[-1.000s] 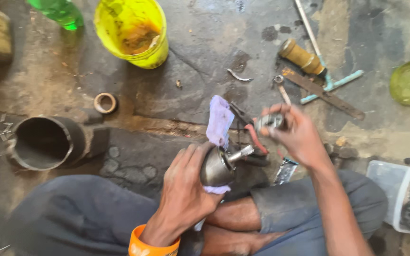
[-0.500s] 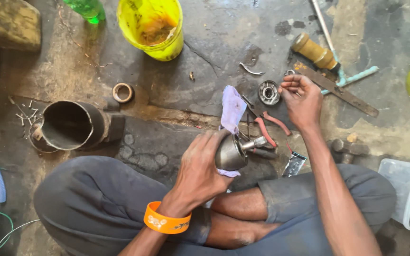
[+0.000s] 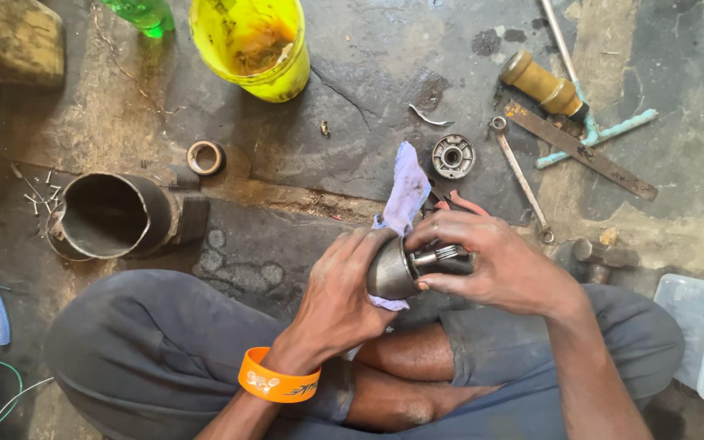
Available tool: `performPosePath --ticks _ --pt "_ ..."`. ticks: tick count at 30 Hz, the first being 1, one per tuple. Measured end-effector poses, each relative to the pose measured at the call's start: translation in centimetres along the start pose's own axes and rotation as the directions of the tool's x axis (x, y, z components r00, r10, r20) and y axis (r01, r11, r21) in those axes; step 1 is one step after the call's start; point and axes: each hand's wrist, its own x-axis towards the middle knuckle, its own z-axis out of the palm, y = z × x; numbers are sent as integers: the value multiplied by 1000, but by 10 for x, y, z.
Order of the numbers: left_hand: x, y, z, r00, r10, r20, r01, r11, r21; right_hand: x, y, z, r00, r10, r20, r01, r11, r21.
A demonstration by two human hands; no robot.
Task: The person sits on the workshop floor and works on a starter motor held in their lap over a cloth. They unscrew the solenoid terminal by hand, use pliers and a screwdriver to remove components, wipe the housing and parts with a rag, and fit the armature into the housing.
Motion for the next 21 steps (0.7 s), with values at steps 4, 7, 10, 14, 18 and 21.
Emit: performPosePath --ticks 4,7,10,14,18,21 --pt "-1 -1 3 997 -63 35 63 998 16 -2 5 2 1000 -13 -19 13 1000 0" --pt "0 -1 5 995 -70 67 70 998 4 -1 15 6 993 104 58 -104 995 -4" --pt "1 0 6 992 -98 81 98 995 8 -1 25 7 963 214 164 -246 946 211" --pt "1 1 2 978 -204 50 202 979 31 -11 41 -15 960 281 18 -261 862 435" --pt "3 1 -3 984 -177 18 176 984 6 -18 73 -36 841 480 -251 -385 855 348" --pt "5 3 -5 999 -52 -3 52 997 -62 -3 97 -21 812 454 -367 -470 881 52"
